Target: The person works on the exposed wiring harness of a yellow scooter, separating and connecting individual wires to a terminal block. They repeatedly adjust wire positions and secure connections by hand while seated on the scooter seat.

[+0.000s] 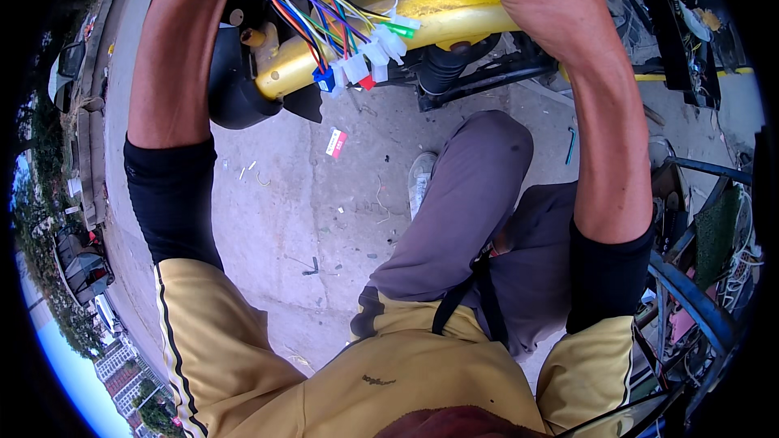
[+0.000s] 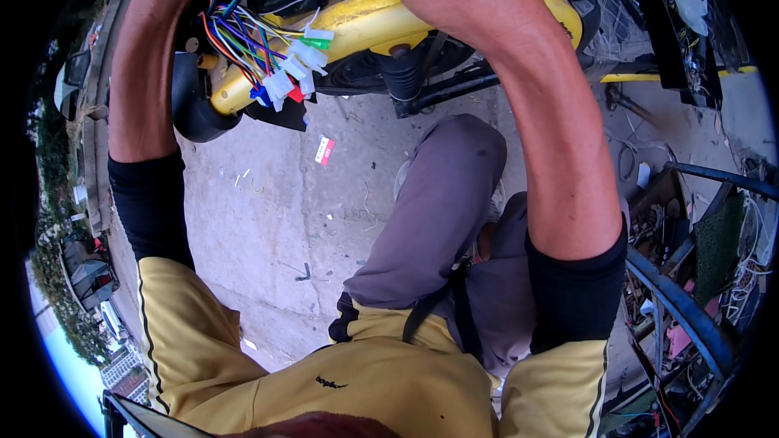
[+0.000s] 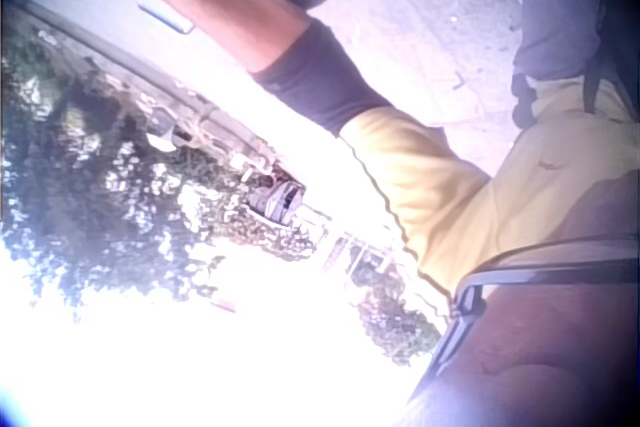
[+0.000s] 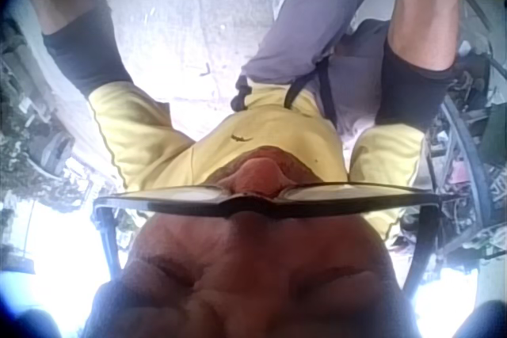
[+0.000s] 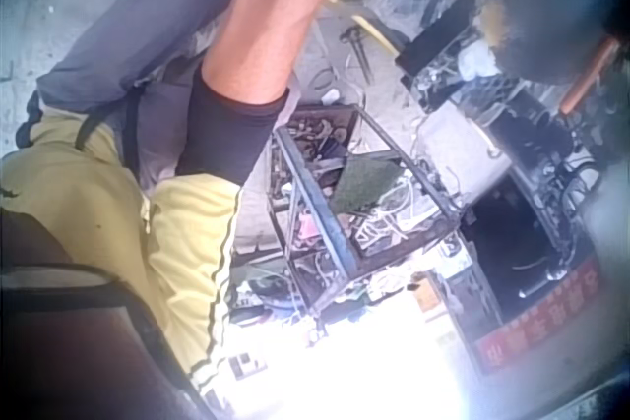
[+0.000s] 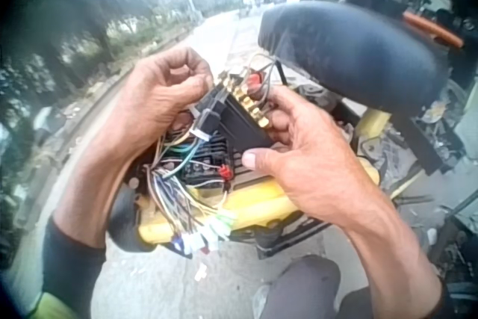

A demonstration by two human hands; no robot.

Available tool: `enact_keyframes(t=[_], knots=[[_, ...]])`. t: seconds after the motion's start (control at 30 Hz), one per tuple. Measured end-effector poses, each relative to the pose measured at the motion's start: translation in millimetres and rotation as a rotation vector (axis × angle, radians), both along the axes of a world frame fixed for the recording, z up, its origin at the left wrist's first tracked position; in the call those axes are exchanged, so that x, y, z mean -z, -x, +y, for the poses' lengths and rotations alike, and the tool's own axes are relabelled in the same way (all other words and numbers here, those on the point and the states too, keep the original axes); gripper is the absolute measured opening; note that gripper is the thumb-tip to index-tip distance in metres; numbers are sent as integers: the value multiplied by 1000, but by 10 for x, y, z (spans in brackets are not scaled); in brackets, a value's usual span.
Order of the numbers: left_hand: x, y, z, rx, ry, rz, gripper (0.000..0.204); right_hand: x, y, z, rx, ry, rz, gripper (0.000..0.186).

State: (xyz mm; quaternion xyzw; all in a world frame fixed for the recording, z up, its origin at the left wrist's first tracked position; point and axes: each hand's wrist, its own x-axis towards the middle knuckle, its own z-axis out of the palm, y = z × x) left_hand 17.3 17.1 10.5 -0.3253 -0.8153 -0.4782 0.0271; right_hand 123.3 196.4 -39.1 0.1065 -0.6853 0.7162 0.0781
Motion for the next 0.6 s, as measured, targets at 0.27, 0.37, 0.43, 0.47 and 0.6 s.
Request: enact_keyframes(t=[0.27,0.37,0.43,0.47,0.6], knots=[[-17,8,-20,19,12,9,10,38,-16,-86,88,-98,44,67],[-1,58,-58,14,-36,-114,10,151,154,31,-19,23,-31,67],[-68,36,-116,-3,-49,-164,9,92,104,-6,-71,85,-15,68],[-2,128,-14,68,-120,-272,8,484,257,124,136,-207,149,70],[66,217,-154,97,-73,-213,11,355,241,26,48,24,31,74]])
